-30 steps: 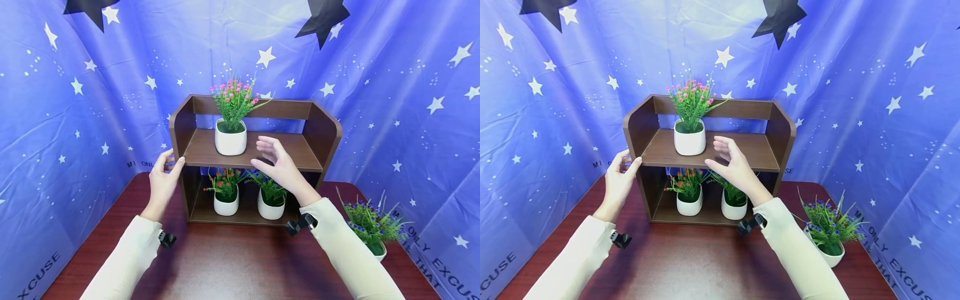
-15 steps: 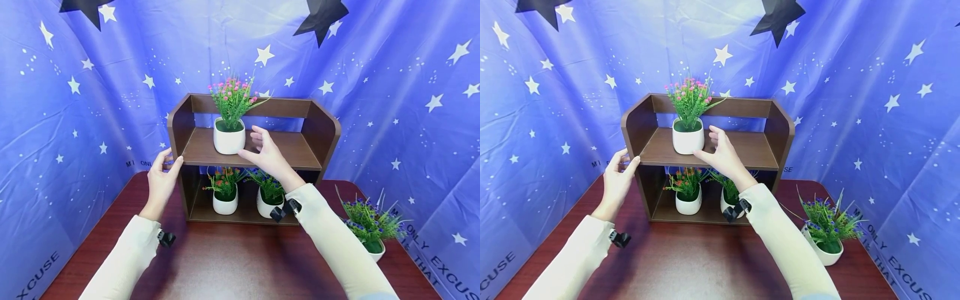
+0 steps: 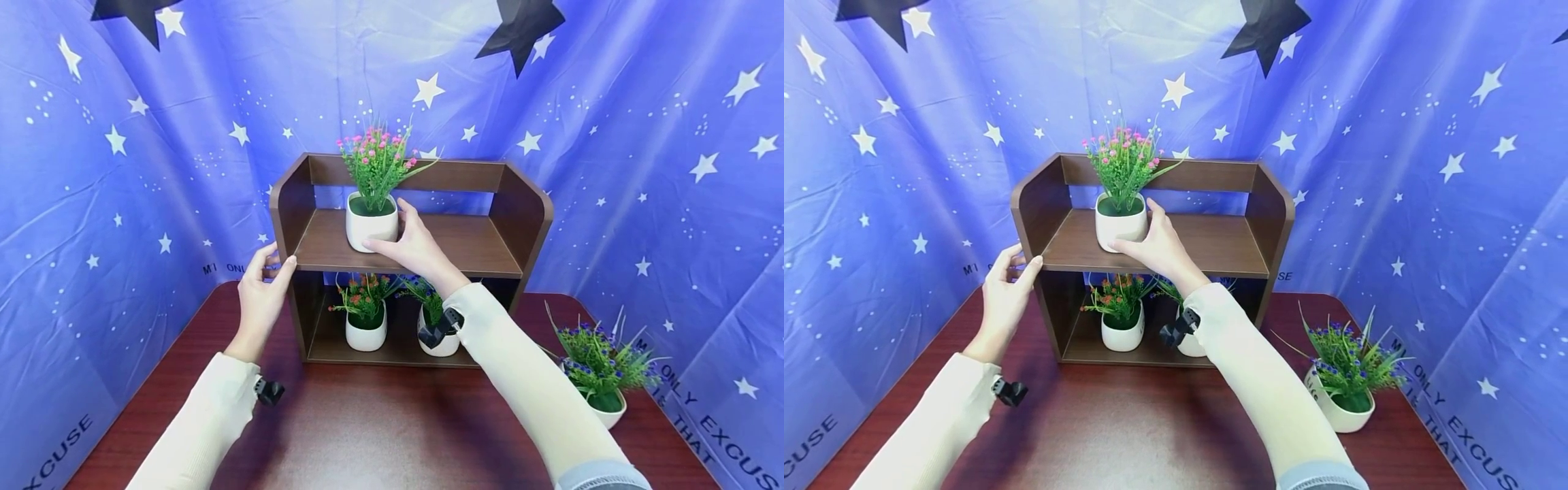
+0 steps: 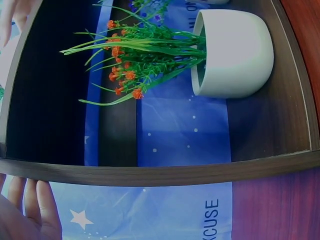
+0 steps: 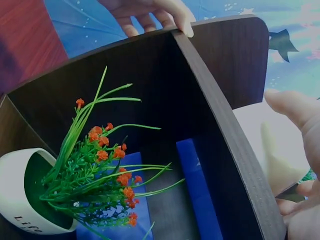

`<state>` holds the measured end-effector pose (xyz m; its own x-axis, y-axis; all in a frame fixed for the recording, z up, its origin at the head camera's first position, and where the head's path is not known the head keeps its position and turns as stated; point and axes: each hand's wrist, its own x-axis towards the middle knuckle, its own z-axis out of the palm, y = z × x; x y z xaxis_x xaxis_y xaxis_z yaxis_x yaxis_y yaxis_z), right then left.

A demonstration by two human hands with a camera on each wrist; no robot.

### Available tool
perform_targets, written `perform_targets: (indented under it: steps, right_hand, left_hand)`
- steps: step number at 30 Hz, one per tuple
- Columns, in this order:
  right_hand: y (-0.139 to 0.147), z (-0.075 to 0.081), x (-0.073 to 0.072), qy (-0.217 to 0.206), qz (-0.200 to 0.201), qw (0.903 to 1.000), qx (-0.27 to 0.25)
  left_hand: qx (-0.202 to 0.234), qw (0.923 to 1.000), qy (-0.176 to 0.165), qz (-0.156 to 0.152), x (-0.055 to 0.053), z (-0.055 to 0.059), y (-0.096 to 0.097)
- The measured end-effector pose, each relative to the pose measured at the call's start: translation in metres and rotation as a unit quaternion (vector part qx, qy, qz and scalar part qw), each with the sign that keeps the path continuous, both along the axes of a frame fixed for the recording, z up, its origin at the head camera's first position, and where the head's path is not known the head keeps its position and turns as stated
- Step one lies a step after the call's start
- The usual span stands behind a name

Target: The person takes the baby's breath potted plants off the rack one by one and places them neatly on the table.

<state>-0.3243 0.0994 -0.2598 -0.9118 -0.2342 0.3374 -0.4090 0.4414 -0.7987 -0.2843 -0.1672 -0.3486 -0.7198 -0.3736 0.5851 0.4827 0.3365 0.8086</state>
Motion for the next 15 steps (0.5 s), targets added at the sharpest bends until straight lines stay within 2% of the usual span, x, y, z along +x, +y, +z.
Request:
perform_targets:
  steps: [6,12,15]
  right_hand:
    - [-0.008,0.002,-0.007,-0.015,-0.027,0.9994,0.018]
    - [-0.018,0.005,-0.012,-0.038,-0.055,0.9977,0.008]
    - [-0.021,0.005,-0.014,-0.033,-0.068,0.9971,0.006]
  left_hand:
    - [-0.001,1.0,-0.006,0.002,0.0,0.0,-0.001]
    - [-0.003,0.9999,-0.007,0.008,-0.001,-0.001,-0.001]
    - [-0.005,0.9999,-0.008,0.009,-0.001,-0.001,-0.001]
